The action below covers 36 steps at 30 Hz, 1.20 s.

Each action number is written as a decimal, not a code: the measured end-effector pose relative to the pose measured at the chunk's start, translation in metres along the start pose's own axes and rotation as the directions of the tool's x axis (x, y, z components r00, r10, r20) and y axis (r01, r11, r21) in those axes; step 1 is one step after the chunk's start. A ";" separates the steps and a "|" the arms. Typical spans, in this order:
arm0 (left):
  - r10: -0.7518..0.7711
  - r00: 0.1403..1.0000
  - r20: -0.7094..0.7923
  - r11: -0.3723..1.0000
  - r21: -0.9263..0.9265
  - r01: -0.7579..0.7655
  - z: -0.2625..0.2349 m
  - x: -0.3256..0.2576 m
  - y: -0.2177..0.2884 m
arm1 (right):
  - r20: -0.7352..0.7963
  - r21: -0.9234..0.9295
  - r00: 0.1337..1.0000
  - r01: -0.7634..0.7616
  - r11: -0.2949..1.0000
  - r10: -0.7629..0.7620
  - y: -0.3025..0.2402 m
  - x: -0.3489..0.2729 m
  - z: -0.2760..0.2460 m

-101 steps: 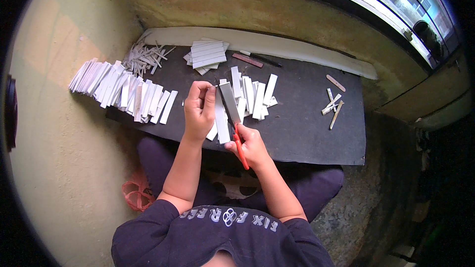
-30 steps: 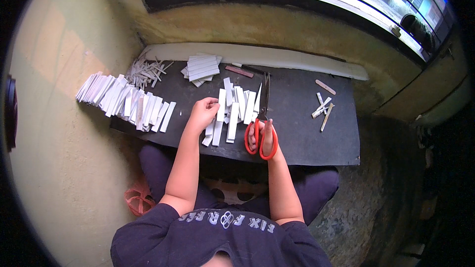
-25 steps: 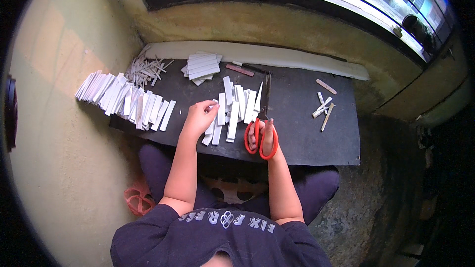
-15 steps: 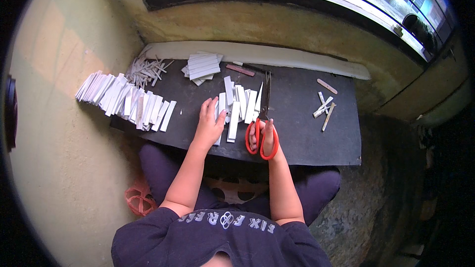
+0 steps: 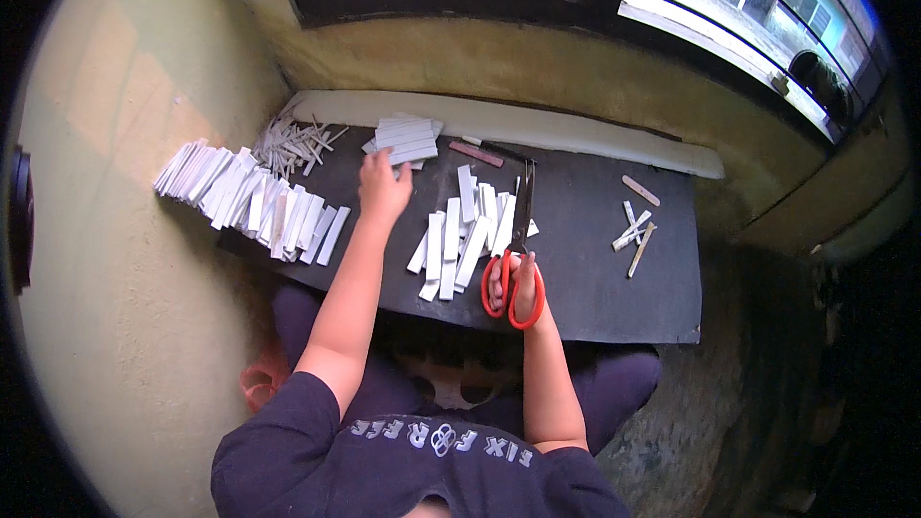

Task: The person sits on the floor and uses red scissors to cut a stack of white paper sheets into thin vertical strips. The person repeatedly cuts the paper and places the resulting strips onto a pile on the floor.

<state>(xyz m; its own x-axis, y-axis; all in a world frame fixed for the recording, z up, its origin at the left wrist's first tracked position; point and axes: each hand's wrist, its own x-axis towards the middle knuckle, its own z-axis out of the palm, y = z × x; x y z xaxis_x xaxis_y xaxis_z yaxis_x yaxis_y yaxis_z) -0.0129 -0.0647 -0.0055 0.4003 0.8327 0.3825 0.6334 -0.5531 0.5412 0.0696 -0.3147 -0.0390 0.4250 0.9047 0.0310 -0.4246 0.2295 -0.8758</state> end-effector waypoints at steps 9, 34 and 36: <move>-0.423 0.886 0.190 0.904 0.160 0.397 0.002 0.024 -0.017 | 0.019 0.005 1.000 0.016 1.000 -0.016 0.003 0.000 -0.006; -0.101 0.975 0.196 0.127 -0.970 0.208 -0.103 -0.068 0.013 | 0.183 -0.291 0.975 -0.070 0.954 0.127 -0.046 -0.022 0.024; -0.105 0.986 0.131 0.092 -0.986 0.141 -0.112 -0.071 0.016 | 0.197 -0.470 0.975 0.003 0.883 0.102 -0.049 -0.027 0.027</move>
<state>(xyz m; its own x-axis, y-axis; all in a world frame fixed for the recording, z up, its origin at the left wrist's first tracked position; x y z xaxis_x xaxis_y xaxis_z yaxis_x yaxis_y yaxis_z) -0.1056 -0.1355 0.0597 0.4146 0.8825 0.2221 -0.5382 0.0411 0.8418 0.0575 -0.3413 0.0159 0.2139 0.9762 0.0357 0.0022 0.0361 -0.9993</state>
